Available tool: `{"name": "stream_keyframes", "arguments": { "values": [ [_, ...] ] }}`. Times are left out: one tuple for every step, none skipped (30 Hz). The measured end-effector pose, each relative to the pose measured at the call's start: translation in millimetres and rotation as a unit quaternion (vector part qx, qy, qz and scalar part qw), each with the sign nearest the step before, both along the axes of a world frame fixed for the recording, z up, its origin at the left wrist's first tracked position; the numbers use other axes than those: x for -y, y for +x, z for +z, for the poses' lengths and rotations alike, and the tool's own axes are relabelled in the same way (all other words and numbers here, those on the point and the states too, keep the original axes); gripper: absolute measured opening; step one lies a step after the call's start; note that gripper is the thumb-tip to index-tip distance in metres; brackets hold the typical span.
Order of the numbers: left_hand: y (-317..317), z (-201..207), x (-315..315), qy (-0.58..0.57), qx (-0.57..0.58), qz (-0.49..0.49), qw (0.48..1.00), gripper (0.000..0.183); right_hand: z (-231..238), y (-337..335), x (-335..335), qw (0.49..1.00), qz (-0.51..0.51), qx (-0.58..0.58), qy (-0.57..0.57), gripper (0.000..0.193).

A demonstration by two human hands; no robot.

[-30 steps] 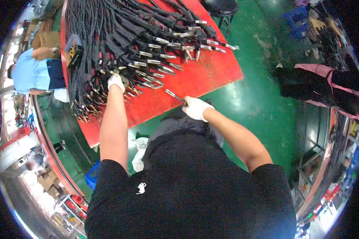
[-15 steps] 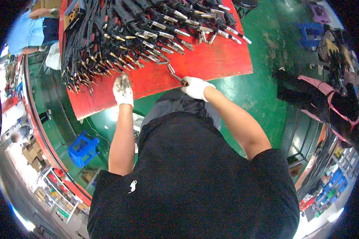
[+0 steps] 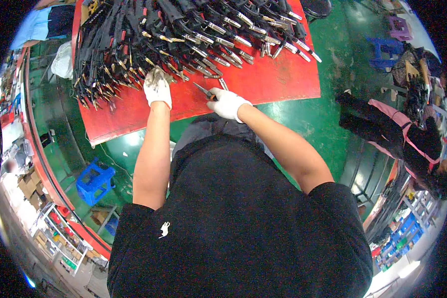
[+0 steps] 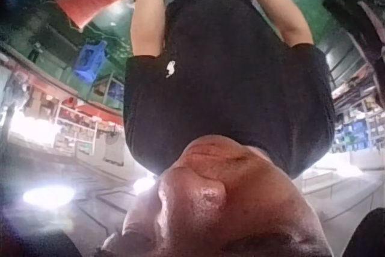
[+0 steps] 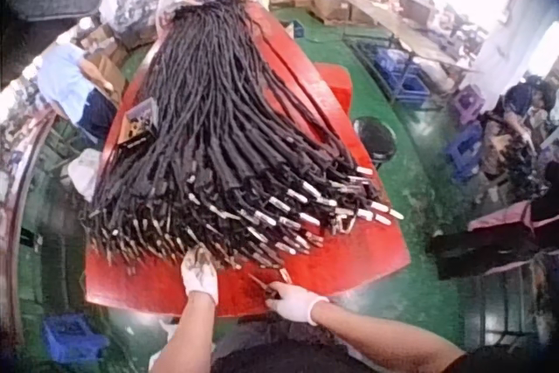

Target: Assembling and inspecting industrial welding torches and cables at a workbench.

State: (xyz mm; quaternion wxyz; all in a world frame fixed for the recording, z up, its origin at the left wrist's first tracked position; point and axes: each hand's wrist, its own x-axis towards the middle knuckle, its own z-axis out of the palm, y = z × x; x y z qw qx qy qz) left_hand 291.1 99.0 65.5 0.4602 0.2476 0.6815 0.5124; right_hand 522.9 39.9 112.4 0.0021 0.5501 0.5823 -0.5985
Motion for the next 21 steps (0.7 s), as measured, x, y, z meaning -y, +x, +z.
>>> {"name": "stream_keyframes", "arguments": {
  "values": [
    [-2,3,-8,0.001,-0.001,-0.002,1.0,0.022,1,-2,-3,1.0,0.001,0.0,-0.004,0.052],
    [-4,7,-16,-0.046,-0.031,-0.037,0.998,0.023,1,-3,-4,1.0,-0.001,-0.002,-0.003,0.052],
    [-6,11,-23,-0.093,-0.061,-0.073,0.991,0.026,0,-5,-6,1.0,0.002,0.003,-0.001,0.052],
    [-10,11,-28,-0.139,-0.091,-0.109,0.98,0.029,-2,-6,-6,1.0,0.005,0.009,0.001,0.051],
    [-12,11,-30,-0.154,-0.093,-0.135,0.974,0.038,-3,-6,-8,1.0,0.001,0.007,0.001,0.051],
    [-10,9,-33,-0.154,-0.095,-0.139,0.974,0.038,-6,-7,-9,1.0,-0.003,0.011,-0.009,0.051],
    [-5,9,-33,-0.171,-0.004,-0.049,0.984,0.04,-9,-7,-8,1.0,-0.011,0.016,-0.02,0.05],
    [0,10,-35,-0.186,0.087,0.042,0.978,0.042,-15,-7,-7,0.999,-0.019,0.015,-0.023,0.05],
    [0,5,-40,-0.202,0.174,0.054,0.962,0.047,-24,-8,-7,0.999,-0.024,0.018,-0.027,0.049],
    [1,3,-43,-0.206,0.173,0.047,0.962,0.047,-27,-8,-8,0.999,-0.026,0.022,-0.032,0.048],
    [2,1,-45,-0.201,0.193,0.019,0.96,0.048,-30,-8,-9,0.999,-0.033,0.022,-0.035,0.048],
    [2,-2,-48,-0.196,0.214,-0.009,0.957,0.049,-33,-9,-11,0.998,-0.026,0.03,-0.04,0.047],
    [-10,-18,-54,-0.198,0.25,-0.015,0.948,0.05,-32,-14,-14,0.998,-0.009,0.034,-0.042,0.046],
    [-11,-28,-57,-0.2,0.249,-0.017,0.948,0.05,-30,-16,-15,0.998,-0.011,0.034,-0.044,0.046],
    [-13,-37,-57,-0.177,0.252,-0.008,0.951,0.051,-29,-18,-17,0.999,-0.004,0.033,-0.039,0.046],
    [-9,-37,-59,-0.156,0.256,-0.003,0.954,0.051,-27,-18,-18,0.999,-0.001,0.034,-0.037,0.047],
    [-6,-37,-58,-0.16,0.256,-0.006,0.953,0.051,-25,-18,-19,0.999,-0.004,0.034,-0.04,0.047],
    [-4,-36,-57,-0.153,0.24,0.011,0.958,0.048,-23,-17,-19,0.999,-0.01,0.025,-0.032,0.046],
    [-1,-32,-55,-0.147,0.224,0.027,0.963,0.046,-22,-16,-18,0.999,-0.015,0.016,-0.025,0.045],
    [0,-27,-54,-0.15,0.224,0.025,0.963,0.046,-22,-15,-17,0.999,-0.018,0.017,-0.028,0.045],
    [0,-22,-54,-0.143,0.251,0.004,0.957,0.046,-23,-13,-16,1.0,-0.015,-0.008,-0.017,0.045]
  ]
}}
